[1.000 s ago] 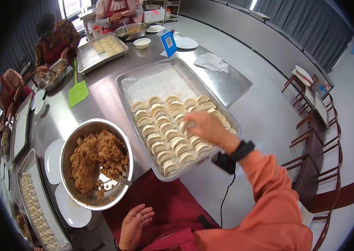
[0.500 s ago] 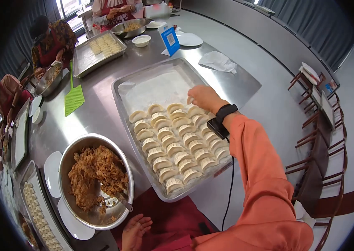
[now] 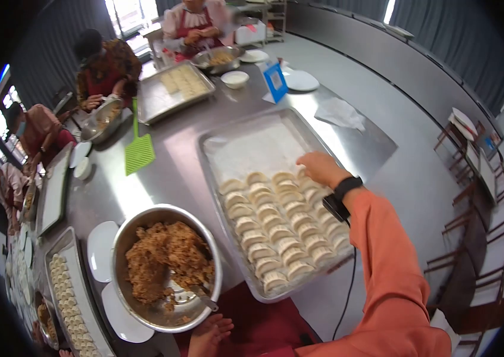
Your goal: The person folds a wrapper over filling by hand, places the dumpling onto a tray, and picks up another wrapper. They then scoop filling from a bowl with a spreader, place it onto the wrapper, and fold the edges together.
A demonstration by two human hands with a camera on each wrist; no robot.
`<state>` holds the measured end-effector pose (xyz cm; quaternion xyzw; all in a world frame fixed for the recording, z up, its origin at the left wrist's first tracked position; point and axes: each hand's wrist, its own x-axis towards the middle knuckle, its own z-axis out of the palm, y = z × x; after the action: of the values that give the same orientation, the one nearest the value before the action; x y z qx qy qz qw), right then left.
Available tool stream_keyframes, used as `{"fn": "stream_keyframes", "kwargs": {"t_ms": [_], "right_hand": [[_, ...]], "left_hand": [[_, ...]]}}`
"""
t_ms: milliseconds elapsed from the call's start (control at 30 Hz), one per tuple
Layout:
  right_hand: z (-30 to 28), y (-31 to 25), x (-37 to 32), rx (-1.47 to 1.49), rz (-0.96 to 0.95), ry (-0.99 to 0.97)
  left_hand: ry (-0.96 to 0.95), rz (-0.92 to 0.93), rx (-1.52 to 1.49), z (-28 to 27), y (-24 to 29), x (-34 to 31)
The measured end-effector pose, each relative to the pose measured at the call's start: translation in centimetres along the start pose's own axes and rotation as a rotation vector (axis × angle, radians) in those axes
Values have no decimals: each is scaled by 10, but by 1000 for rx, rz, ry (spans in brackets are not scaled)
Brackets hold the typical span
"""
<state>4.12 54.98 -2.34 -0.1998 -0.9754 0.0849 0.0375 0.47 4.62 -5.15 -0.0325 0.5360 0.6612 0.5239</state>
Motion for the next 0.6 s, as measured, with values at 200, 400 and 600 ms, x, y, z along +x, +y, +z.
{"fn": "stream_keyframes", "kwargs": {"t_ms": [200,400,600], "right_hand": [[-28,-38,-21,69,-113,200],[-60,-130,-82,302,-293,141],[-27,-240,-166,731,-487,-248]], "left_hand": [[46,118,44,-10,3,-16],[88,222,135,-37,8,-43],[218,310,316,-80,27,-66]]}}
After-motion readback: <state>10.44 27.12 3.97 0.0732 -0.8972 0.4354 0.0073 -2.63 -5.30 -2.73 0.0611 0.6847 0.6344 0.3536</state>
